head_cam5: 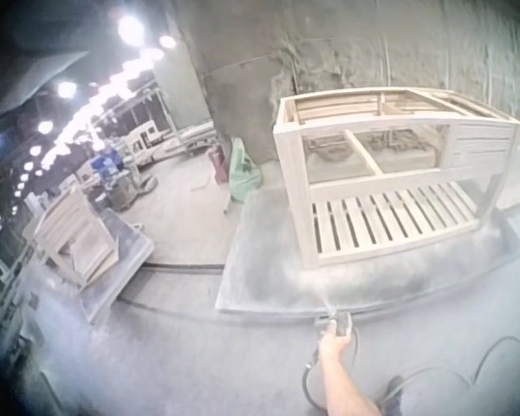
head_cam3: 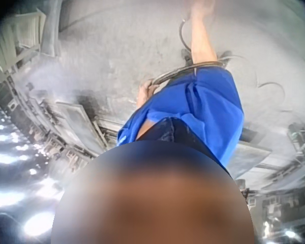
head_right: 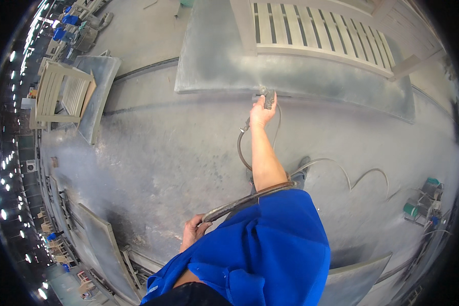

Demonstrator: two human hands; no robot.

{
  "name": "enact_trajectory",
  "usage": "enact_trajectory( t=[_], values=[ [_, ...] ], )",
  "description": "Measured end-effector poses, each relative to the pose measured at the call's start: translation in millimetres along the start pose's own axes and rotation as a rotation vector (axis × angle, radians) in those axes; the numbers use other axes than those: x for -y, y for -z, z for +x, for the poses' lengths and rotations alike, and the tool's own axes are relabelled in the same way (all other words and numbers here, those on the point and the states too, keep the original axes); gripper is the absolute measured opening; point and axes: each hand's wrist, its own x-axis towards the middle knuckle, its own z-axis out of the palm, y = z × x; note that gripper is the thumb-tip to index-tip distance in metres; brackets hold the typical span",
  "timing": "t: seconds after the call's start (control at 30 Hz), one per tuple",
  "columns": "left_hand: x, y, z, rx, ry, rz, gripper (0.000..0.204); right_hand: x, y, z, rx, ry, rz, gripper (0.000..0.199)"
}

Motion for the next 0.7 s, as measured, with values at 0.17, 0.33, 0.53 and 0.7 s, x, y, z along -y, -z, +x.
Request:
enact_trajectory(
  t=[0.17,0.33,0.53,0.7],
  values=[
    [6.0,2.9,-0.7,-0.023,-0.016,-0.064,0.022,-25.9,10.3,2.3,-0.146,-0.172,0.022,0.055],
    [5.1,7.9,11.5,-0.016,-0.016,-0.100,0.022,-1.9,8.4,-18.0,-0.077,-0.120,0.056,0.055],
    [-10.5,14.6,31.9,0.010,-0.065,-0.119,0.018,82.1,-35.0,-58.7,0.140,0.131,0.250,0.058],
    [-28.6,17.8,35.1,0.053,-0.159,-0.022,0.016,171.4,-59.0,-91.4,0.311,0.420,0.464,0.060]
  ],
)
